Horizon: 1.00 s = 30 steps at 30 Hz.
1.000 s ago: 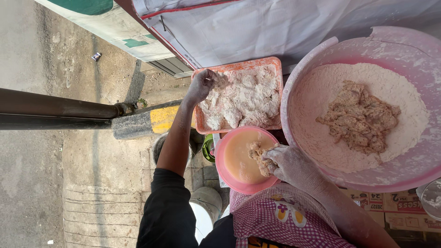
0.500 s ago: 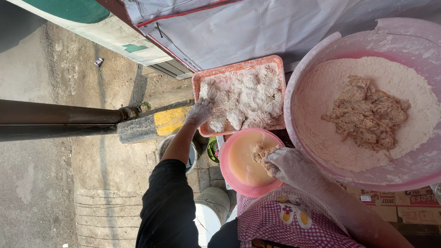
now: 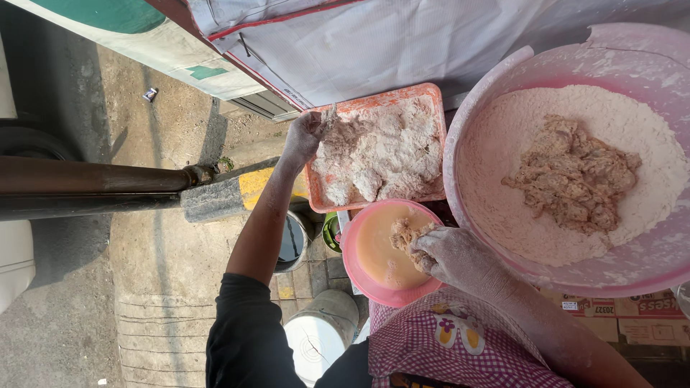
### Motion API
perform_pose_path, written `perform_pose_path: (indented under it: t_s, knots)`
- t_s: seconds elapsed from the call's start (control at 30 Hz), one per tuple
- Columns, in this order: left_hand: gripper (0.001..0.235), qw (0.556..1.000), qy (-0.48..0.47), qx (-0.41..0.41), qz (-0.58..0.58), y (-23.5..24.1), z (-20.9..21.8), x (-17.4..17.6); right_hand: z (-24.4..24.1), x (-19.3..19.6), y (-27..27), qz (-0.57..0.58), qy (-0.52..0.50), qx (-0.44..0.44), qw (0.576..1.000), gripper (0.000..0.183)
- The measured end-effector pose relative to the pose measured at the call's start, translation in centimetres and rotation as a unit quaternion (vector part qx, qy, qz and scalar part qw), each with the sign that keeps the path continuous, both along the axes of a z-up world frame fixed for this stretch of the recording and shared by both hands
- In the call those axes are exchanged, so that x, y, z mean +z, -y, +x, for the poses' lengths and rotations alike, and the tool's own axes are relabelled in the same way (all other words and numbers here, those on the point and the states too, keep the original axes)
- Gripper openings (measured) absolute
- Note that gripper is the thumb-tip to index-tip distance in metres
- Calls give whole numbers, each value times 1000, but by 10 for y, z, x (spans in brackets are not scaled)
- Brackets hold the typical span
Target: The person repeatedly scoops dough from a pink bowl, dips it into a liquid in a smaller pink container, and then places it into a tray of flour. The person continues this process, mixing and coating the dough with flour throughout the clip.
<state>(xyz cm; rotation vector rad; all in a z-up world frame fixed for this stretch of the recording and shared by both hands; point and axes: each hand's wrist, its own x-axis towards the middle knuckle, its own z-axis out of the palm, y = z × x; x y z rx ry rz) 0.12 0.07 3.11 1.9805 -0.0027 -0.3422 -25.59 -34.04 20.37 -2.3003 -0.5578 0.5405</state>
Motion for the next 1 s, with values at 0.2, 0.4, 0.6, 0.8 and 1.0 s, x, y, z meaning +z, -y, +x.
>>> perform_pose_path:
  t_s: [0.2,0.4,0.6,0.8,1.0]
  knots:
    - [36,988,18,156,-5,13,3,43,0,2,1,-18,10,9,1000,27]
    - [10,919,259,-74,289,0,-17,-2,0,2,2,-6,11,17,1000,27]
    - [15,786,151,-304,517,-34,-60,-60,0,-2,1,16,-3,2,1000,26]
    - [45,742,257,-253,566,-19,-73,-51,0,-1,-1,-33,-29,19,999,36]
    - [50,918,-43,-143,368,7,-50,-17,0,2,-3,-12,-21,9,1000,30]
